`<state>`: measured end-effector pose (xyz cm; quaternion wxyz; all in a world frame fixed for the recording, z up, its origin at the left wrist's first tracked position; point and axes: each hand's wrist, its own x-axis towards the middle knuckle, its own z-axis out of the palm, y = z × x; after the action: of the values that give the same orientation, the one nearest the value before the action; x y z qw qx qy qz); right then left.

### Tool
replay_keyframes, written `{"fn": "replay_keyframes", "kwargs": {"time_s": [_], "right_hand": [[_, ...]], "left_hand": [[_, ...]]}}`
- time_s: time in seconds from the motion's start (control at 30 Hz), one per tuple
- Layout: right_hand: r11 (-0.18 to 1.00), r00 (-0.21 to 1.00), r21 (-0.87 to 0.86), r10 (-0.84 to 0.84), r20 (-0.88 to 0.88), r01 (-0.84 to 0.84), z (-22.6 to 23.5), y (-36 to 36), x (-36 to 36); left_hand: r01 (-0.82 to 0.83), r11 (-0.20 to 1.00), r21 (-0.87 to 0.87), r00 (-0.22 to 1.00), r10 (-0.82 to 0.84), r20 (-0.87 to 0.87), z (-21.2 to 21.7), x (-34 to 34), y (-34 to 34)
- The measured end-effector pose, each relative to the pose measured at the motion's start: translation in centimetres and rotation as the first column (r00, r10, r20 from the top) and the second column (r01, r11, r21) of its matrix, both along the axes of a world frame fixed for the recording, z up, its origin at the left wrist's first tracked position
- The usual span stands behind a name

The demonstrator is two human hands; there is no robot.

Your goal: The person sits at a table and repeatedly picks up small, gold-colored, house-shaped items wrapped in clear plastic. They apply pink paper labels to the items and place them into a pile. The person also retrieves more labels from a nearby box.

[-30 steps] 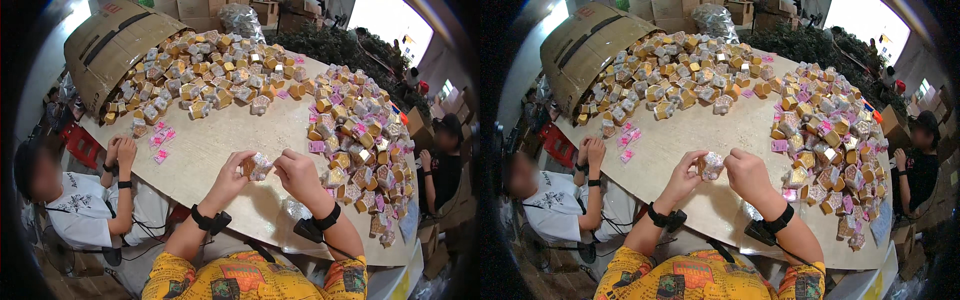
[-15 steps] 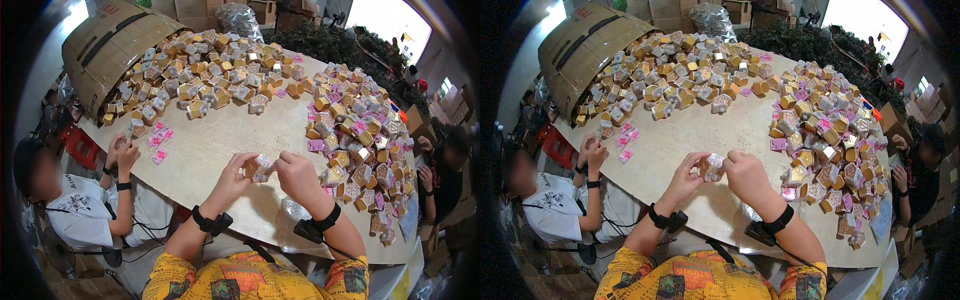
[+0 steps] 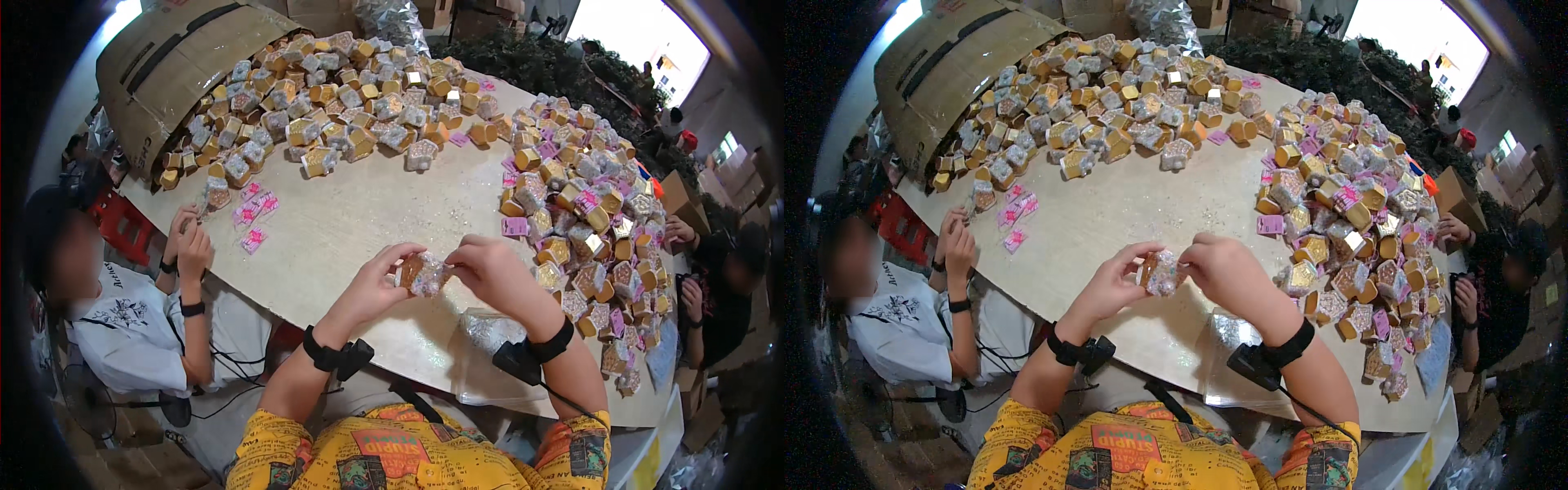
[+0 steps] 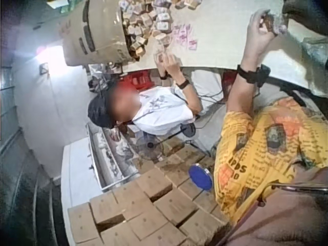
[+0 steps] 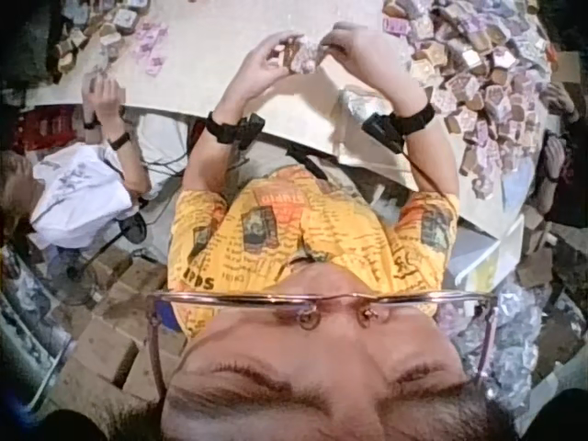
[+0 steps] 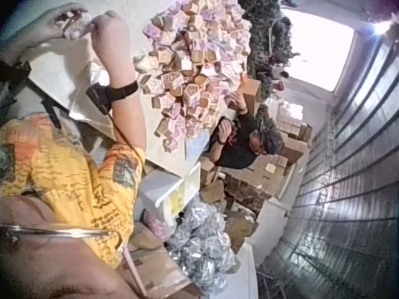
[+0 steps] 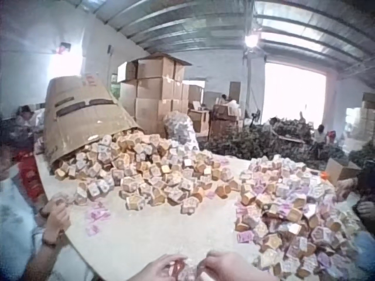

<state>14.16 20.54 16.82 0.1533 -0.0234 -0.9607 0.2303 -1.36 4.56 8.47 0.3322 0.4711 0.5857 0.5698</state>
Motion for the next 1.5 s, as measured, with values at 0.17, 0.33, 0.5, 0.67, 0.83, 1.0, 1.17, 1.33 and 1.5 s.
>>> {"fn": "replay_keyframes", "kwargs": {"time_s": [0.17, 0.33, 0.5, 0.67, 0.83, 1.0, 1.17, 1.33, 1.5], "right_hand": [[0.726, 0.974, -0.667, -0.018, 0.227, 0.168, 0.9, 0.8, 0.0], [0.693, 0.953, -0.705, 0.09, 0.289, 0.149, 1.5, 0.5, 0.3], [0.762, 0.99, -0.648, 0.086, 0.108, 0.005, -0.6, 0.6, 0.6], [0.62, 0.949, -0.778, 0.174, 0.263, 0.102, 0.1, 0.9, 1.6], [0.579, 0.911, -0.813, 0.299, 0.283, 0.063, -1.2, 1.8, 2.8], [0.638, 0.915, -0.763, 0.362, 0.177, -0.105, -1.9, 2.5, 2.8], [0.658, 0.92, -0.751, 0.33, 0.213, -0.063, -0.5, 4.1, 3.9], [0.909, 0.969, -0.41, 0.031, 0.244, 0.074, 6.8, 11.9, 7.4], [0.794, 0.772, 0.195, -0.448, -0.45, 0.575, 13.3, 24.6, 14.2]], "left_hand": [[0.017, 1.0, 0.022, 1.0, -0.017, -0.015, 0.4, 0.4, -0.7], [0.033, 0.999, 0.004, 0.997, -0.033, 0.07, 1.1, 1.2, -1.4], [0.042, 0.999, -0.01, 0.999, -0.042, 0.003, 1.3, 1.9, -1.7], [0.097, 0.994, -0.049, 0.985, -0.089, 0.148, 1.7, 3.0, -2.3], [0.15, 0.987, -0.055, 0.989, -0.15, 0.01, 2.5, 4.1, -2.1], [0.164, 0.978, -0.126, 0.978, -0.178, -0.109, 4.5, 4.9, -1.8], [0.086, 0.989, -0.121, 0.996, -0.089, -0.021, 4.4, 6.5, -0.4], [-0.129, 0.987, -0.094, 0.98, 0.113, -0.163, 6.0, 9.8, 0.6], [-0.287, 0.951, -0.113, 0.907, 0.231, -0.353, 4.0, 10.1, -4.3]]}}
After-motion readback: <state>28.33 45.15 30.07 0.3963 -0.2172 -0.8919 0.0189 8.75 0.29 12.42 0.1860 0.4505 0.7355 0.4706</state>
